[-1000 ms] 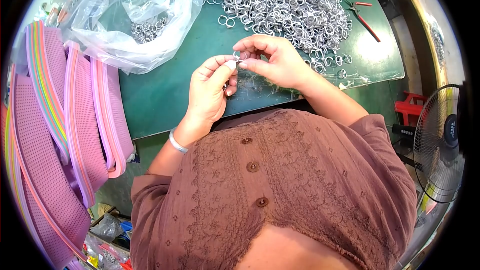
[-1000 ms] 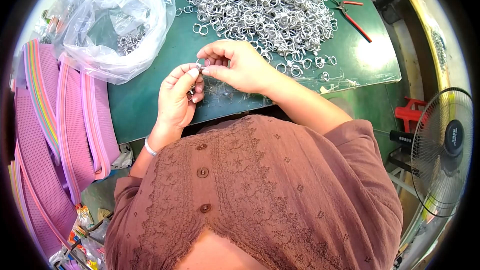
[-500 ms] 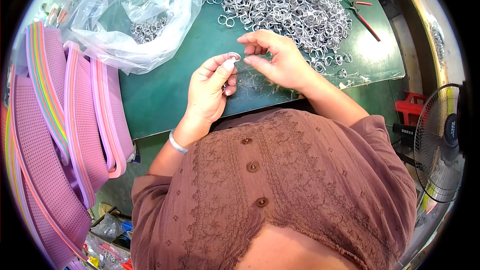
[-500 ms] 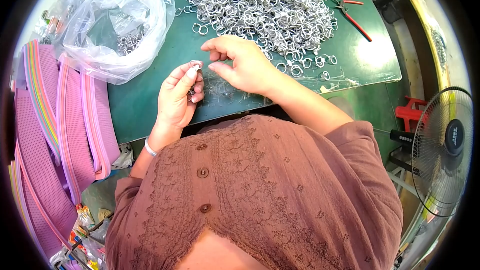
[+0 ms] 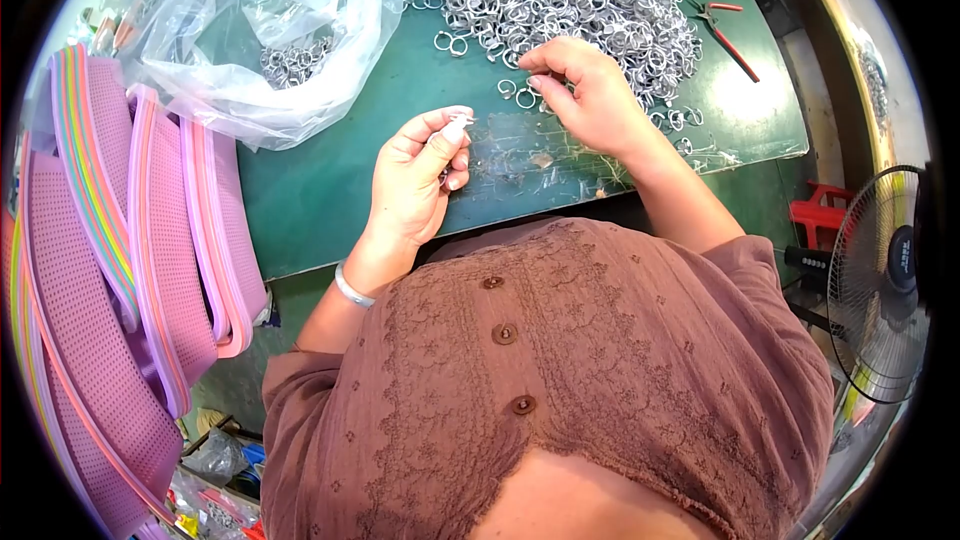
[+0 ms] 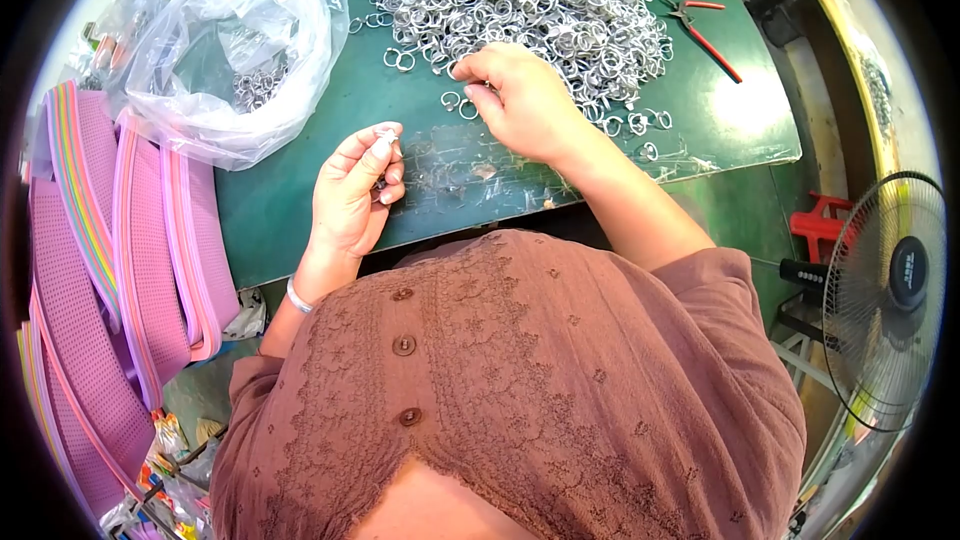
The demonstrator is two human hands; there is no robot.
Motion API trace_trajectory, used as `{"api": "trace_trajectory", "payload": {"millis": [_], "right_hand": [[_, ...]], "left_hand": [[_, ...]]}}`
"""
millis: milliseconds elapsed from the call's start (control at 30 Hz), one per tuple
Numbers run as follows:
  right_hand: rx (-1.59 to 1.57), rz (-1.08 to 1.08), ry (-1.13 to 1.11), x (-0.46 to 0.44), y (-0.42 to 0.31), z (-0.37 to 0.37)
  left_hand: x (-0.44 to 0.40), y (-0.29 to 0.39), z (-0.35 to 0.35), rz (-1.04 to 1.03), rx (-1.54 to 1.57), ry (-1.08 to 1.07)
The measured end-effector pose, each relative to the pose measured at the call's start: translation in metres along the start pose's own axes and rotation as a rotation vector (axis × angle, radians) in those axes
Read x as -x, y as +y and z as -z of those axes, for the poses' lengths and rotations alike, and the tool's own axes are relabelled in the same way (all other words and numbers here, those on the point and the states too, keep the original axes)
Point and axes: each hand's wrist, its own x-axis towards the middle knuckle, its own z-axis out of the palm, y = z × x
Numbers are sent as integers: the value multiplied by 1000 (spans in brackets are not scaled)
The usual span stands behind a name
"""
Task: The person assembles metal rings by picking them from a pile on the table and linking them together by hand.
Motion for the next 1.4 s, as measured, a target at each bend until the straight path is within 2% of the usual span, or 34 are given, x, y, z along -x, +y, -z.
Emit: {"api": "trace_trajectory", "payload": {"millis": [100,600,700,800,933,1400], "right_hand": [[84,41,-16,0,1,0],[65,68,-43,-3,-8,-4],[-157,22,-136,-4,-14,-4],[-512,-190,-237,-5,-29,-8],[-855,-432,-250,-6,-36,-16],[-1150,-645,-214,-2,-32,-26]], "left_hand": [[-1,0,1,12,8,0],[-2,4,4,110,130,-31],[-2,4,2,110,120,-18],[-2,3,0,93,85,16],[-1,2,-5,62,30,68],[-1,-2,-7,21,-32,112]]}}
